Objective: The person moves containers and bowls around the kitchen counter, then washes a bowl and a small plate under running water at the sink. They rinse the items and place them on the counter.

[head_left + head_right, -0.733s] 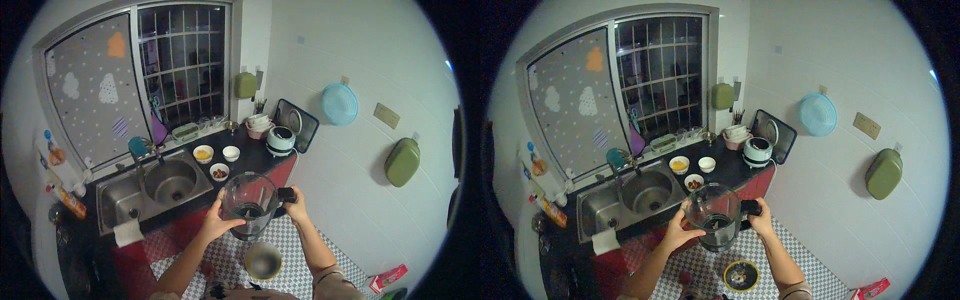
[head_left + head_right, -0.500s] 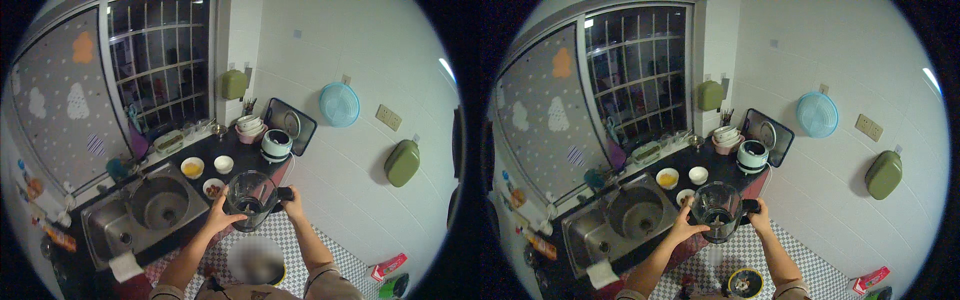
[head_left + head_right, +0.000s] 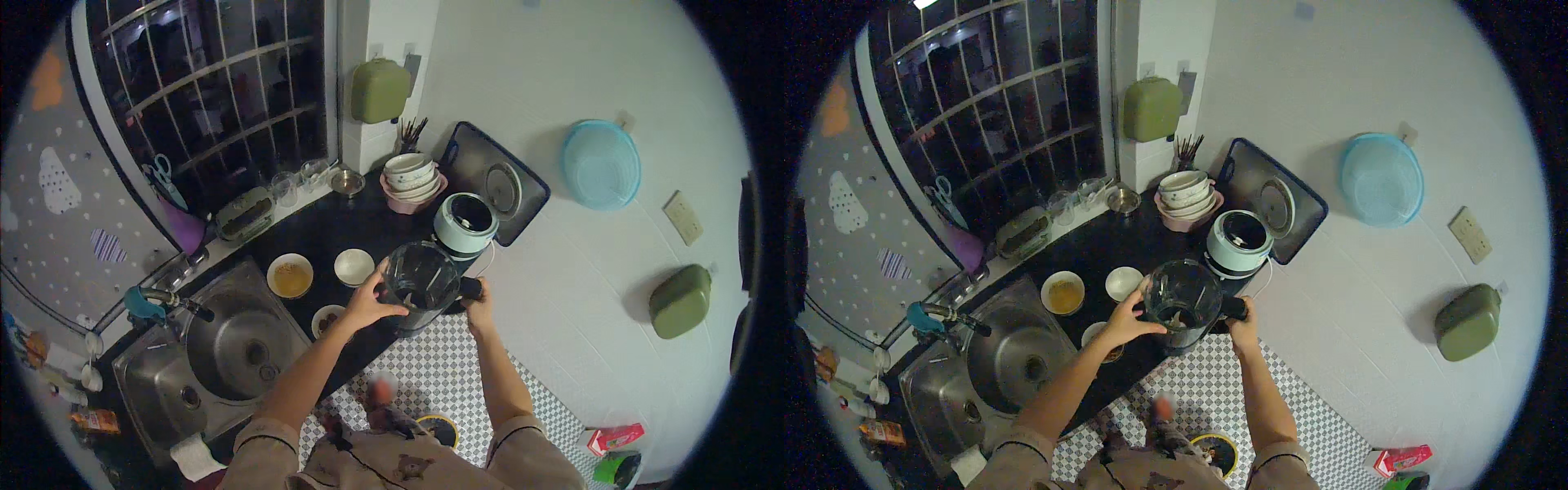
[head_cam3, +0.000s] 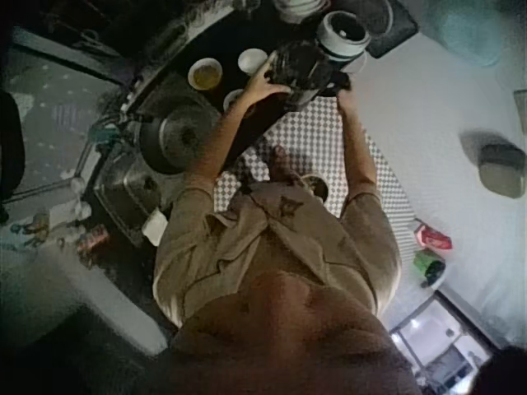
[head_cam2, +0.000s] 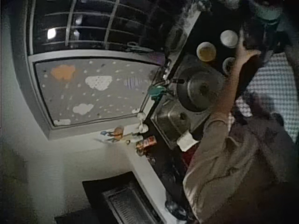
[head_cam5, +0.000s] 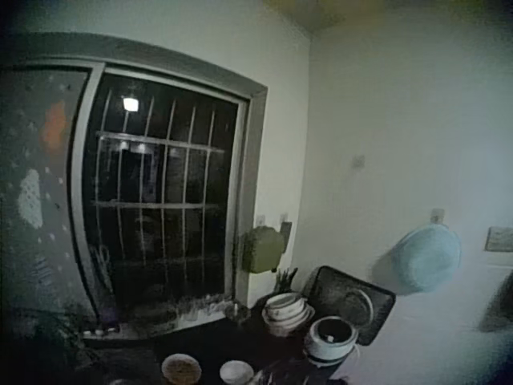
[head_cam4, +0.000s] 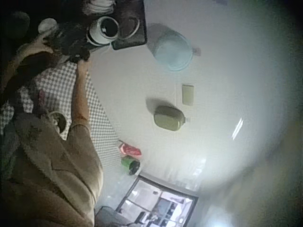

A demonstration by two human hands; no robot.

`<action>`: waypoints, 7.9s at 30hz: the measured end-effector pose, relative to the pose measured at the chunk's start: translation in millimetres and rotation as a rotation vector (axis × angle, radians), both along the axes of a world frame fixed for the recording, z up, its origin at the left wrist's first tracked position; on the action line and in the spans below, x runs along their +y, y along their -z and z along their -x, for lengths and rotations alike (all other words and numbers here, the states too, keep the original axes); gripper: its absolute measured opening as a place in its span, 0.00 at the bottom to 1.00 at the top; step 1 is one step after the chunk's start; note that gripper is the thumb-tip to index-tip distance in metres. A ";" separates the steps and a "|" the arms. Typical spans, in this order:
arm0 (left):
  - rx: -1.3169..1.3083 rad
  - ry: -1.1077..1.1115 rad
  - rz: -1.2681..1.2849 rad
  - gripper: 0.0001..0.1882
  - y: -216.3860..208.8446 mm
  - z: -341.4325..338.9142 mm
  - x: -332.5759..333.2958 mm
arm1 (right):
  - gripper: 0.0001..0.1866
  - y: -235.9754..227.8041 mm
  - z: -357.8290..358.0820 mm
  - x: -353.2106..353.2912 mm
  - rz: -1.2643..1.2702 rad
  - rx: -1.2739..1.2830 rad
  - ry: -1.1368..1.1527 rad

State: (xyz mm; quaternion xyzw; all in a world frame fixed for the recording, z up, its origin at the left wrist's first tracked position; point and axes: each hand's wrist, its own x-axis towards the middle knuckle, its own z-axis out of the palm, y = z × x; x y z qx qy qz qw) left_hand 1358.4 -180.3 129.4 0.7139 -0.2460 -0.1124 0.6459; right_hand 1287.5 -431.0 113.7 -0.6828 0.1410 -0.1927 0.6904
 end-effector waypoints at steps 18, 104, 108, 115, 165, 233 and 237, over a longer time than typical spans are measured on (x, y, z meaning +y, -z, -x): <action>0.064 0.136 -0.245 0.58 11.9 -98.7 -38.5 | 0.22 48.1 -78.3 -42.8 -0.094 -0.049 0.032; 0.881 -0.800 0.505 0.28 189.2 37.2 426.4 | 0.27 101.4 -139.8 540.2 0.806 -0.111 -1.096; 0.934 -0.856 0.435 0.30 195.0 41.1 426.6 | 0.20 93.7 -137.2 548.5 0.609 0.044 -1.138; 0.951 -0.835 0.416 0.41 189.8 43.0 418.0 | 0.19 246.1 -110.5 539.6 1.270 0.092 -1.184; 0.966 -0.839 0.402 0.31 200.4 36.8 439.9 | 0.26 209.7 -112.8 502.4 -0.270 0.806 -0.993; -0.284 -0.679 -0.249 0.25 54.1 105.0 348.6 | 0.30 31.3 -14.4 410.3 -0.355 0.726 -0.740; -0.377 -0.637 -0.537 0.32 30.9 96.3 316.5 | 0.30 33.6 -11.9 411.4 -0.413 0.668 -0.724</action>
